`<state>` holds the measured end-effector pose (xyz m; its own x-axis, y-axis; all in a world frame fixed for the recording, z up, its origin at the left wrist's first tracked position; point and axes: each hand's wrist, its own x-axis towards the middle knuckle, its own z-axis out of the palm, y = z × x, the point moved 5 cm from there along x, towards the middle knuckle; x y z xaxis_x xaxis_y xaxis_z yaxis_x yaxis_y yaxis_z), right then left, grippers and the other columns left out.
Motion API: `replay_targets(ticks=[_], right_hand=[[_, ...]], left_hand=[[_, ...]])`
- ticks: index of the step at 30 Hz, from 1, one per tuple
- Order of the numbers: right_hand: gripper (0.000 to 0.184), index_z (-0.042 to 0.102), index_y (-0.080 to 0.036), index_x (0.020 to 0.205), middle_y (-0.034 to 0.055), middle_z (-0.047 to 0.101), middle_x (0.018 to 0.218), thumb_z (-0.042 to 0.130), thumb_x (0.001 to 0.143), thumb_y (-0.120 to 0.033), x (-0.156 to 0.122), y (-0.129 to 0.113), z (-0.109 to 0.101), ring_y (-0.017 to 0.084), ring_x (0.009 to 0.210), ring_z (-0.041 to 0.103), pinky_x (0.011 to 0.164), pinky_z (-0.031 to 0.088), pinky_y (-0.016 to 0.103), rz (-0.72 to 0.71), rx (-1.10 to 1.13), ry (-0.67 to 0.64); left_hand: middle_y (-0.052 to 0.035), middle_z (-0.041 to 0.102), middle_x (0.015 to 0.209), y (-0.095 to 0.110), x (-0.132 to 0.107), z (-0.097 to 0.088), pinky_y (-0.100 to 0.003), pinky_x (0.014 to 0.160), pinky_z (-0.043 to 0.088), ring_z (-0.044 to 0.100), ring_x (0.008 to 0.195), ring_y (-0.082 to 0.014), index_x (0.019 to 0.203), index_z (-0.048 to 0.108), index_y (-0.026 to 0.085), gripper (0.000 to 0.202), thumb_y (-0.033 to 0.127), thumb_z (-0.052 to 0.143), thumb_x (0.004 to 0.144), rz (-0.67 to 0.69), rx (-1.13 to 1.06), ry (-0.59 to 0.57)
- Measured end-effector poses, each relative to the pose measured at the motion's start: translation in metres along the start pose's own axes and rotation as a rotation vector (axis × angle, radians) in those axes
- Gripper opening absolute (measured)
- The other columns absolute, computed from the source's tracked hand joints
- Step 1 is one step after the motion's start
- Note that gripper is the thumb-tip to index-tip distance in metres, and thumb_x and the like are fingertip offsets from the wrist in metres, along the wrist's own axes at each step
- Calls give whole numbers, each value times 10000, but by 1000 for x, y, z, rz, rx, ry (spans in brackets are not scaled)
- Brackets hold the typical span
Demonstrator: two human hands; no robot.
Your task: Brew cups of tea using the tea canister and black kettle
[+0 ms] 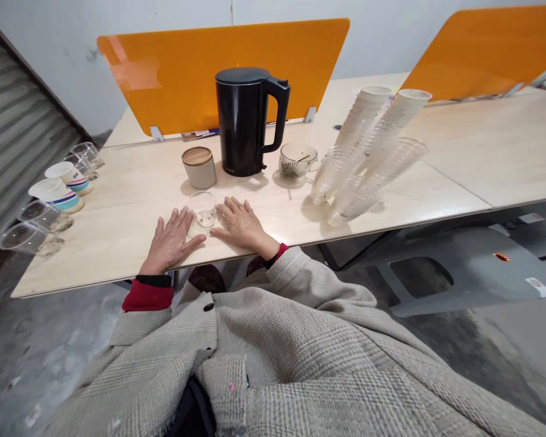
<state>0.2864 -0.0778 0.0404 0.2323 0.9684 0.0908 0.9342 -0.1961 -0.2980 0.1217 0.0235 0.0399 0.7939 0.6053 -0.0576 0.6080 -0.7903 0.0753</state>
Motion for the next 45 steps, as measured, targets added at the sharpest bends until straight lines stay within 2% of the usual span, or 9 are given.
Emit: replay_targets(ticks=[3, 6, 11, 16, 27, 45], right_hand=[[892, 378, -67, 1673, 272, 271, 1789, 619, 1019, -623, 0, 3, 1, 412, 1683, 247, 1353, 199, 634, 45, -23, 22], [979, 342, -12, 1678, 306, 252, 1783, 562, 1014, -696, 0, 4, 4, 438, 1684, 221, 1347, 182, 647, 72, -60, 37], [1032, 289, -1, 1700, 304, 197, 1797, 463, 1018, -755, 2, 6, 9, 433, 1697, 176, 1343, 151, 667, 67, -73, -10], [1074, 248, 11, 1714, 293, 156, 1807, 461, 1006, -769, 4, 7, 10, 416, 1709, 143, 1357, 116, 654, 85, -62, -40], [1032, 206, 12, 1726, 276, 146, 1814, 455, 1035, -713, 3, 2, 5, 410, 1712, 131, 1358, 111, 664, 87, -58, -71], [1058, 267, 30, 1699, 303, 182, 1799, 424, 1026, -770, 1, 0, 4, 431, 1705, 142, 1353, 123, 676, 65, -85, -75]], left_hand=[[-137, 142, 1838, -2, 2, 4, -643, 1379, 146, 121, 1721, -350, 1748, 182, 124, 950, 749, 306, 1043, -12, 14, 25], [-149, 121, 1838, -3, 2, 6, -631, 1383, 139, 94, 1724, -351, 1746, 154, 94, 997, 772, 300, 1030, -22, 29, 45], [-142, 107, 1840, -1, 3, 6, -646, 1382, 114, 76, 1727, -346, 1744, 155, 83, 1011, 785, 274, 1026, -14, 28, 37], [-136, 103, 1843, -1, 3, 6, -650, 1382, 93, 66, 1728, -341, 1745, 146, 87, 1020, 796, 260, 1021, -19, 29, 23], [-155, 129, 1836, -1, 3, 6, -653, 1378, 105, 104, 1724, -349, 1745, 171, 102, 989, 779, 271, 1031, -12, 14, 38], [-161, 143, 1835, -1, 3, 6, -628, 1384, 116, 112, 1724, -334, 1741, 201, 107, 969, 771, 255, 1037, -28, 33, 29]])
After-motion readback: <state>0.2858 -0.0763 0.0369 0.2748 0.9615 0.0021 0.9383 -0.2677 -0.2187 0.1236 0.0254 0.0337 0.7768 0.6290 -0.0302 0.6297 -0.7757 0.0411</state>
